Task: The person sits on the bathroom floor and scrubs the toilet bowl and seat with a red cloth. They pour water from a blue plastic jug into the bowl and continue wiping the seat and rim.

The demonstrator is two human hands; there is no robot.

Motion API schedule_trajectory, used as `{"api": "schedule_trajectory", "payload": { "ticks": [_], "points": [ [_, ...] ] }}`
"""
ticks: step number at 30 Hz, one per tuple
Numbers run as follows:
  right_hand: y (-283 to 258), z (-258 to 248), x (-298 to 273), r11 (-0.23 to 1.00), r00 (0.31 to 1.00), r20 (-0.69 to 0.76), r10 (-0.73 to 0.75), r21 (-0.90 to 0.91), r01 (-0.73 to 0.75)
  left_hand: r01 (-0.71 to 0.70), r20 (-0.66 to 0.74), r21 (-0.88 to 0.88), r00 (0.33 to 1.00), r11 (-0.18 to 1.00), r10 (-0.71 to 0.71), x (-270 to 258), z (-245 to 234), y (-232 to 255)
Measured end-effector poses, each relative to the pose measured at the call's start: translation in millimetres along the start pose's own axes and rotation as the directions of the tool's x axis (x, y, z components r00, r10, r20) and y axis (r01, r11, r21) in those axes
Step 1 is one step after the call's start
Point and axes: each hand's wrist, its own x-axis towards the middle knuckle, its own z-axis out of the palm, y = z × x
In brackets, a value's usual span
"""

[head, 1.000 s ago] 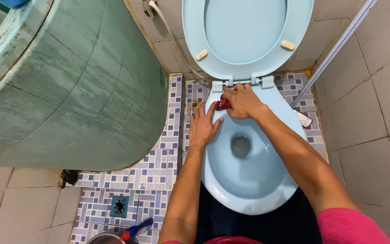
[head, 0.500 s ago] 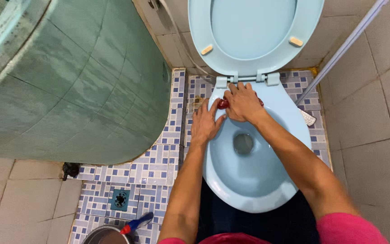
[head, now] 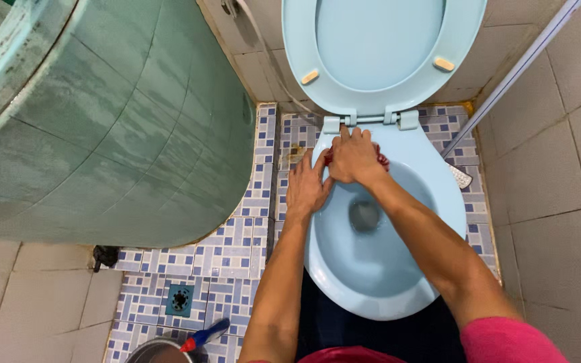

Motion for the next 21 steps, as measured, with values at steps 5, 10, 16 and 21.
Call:
{"api": "schedule_trajectory", "payload": {
  "ticks": [5,10,16,21],
  "points": [
    [-16,8,7,0.995,0.999,0.046,0.016,-0.096,-0.011,0.0,-0.003,0.011,1.0,1.0,0.0,-2,2,-2],
    [-6,12,4,0.992,0.997,-0.027,-0.078,-0.098,0.075,0.002,-0.008,0.001,1.0,1.0,-0.002,-2,5,-1],
    [0,5,-11,0.997,0.987,-0.14,-0.083,0.0,0.084,-0.003,-0.014,-0.005,1.0,1.0,0.003,-4,3,-4],
    [26,-10,-34,0.937,0.961,-0.267,0.072,0.348,0.026,0.016,0.014,-0.044,1.0,0.999,-0.016,-2,-2,-3]
  ]
}}
